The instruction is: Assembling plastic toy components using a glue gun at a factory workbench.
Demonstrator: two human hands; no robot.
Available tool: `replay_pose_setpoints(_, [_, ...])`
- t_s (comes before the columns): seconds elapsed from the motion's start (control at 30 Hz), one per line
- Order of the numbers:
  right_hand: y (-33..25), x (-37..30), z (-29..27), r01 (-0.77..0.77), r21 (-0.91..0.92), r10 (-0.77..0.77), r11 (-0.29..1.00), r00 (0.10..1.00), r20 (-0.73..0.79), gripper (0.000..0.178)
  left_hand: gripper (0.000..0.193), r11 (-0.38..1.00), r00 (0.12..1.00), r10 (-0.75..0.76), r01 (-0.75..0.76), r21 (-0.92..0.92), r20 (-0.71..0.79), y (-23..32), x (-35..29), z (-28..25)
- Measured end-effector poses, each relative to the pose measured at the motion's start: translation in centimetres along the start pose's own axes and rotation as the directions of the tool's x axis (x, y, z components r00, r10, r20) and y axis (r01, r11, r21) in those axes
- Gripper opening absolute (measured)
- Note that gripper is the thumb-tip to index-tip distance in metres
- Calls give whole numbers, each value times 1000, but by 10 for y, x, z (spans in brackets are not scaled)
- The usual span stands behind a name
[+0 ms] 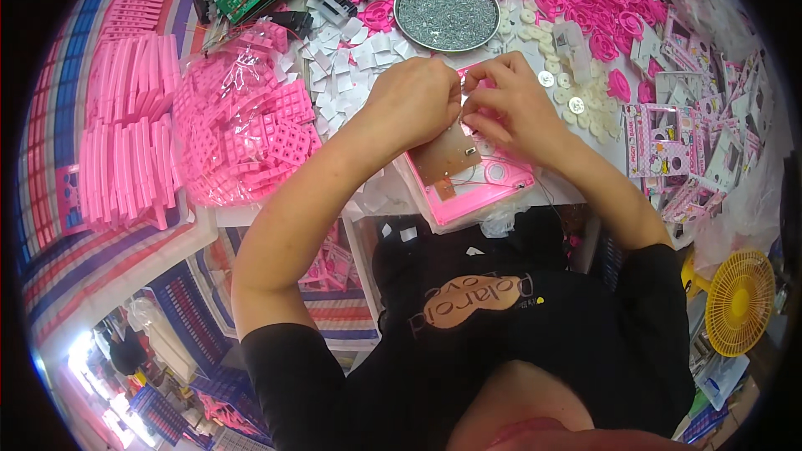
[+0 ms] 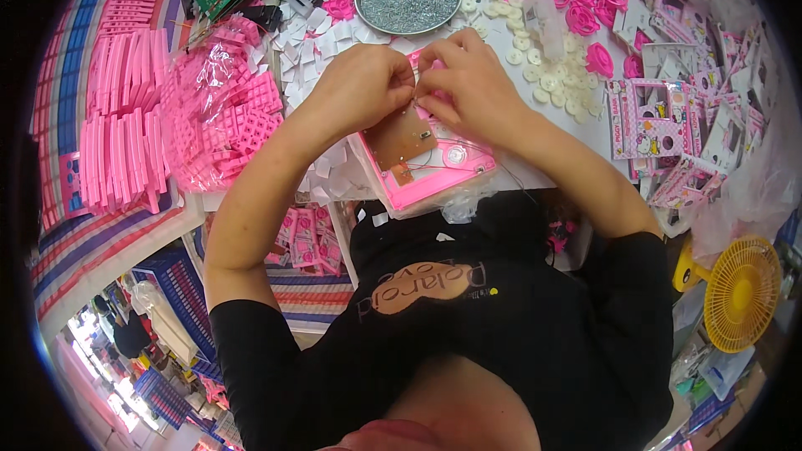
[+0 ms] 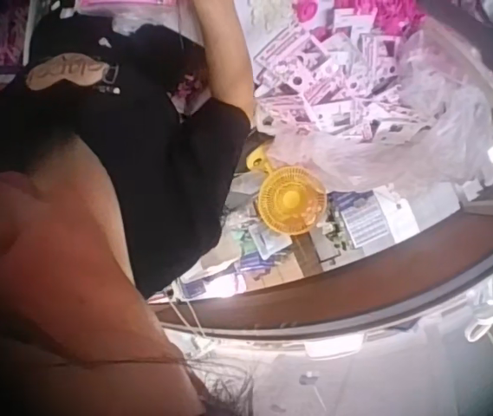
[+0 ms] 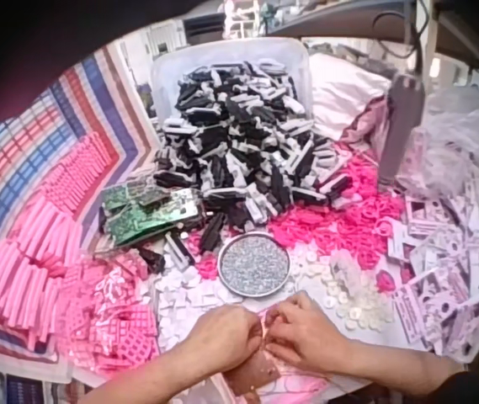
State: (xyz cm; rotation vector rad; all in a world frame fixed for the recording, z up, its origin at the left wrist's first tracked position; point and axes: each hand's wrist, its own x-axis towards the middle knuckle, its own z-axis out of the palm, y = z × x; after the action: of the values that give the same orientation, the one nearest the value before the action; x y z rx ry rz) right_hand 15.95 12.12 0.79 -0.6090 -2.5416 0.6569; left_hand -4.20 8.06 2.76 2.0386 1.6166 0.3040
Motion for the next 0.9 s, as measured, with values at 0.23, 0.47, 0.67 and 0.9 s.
replay_pose_setpoints(0.23, [0, -4, -20, 325, -109, -312, 939, 942, 121, 24, 10, 996, 996, 87, -87, 11, -12, -8, -4, 2])
replay_pose_setpoints(0.47, [-6, 8, -25, 309, -76, -283, 948, 926, 248, 24, 10, 969, 974, 225, -223, 103, -6, -13, -8, 6])
replay_pose_setpoints(0.67, [-8, -1, -14, 189, -38, -182, 981, 975, 127, 25, 11, 941, 970, 239, -241, 235, 40, -9, -8, 14])
replay_pose_setpoints(0.9, [-35, -8, 1, 83, -277, -65, 957, 995, 76, 29, 18, 945, 958, 285, -279, 172, -14, -10, -6, 17])
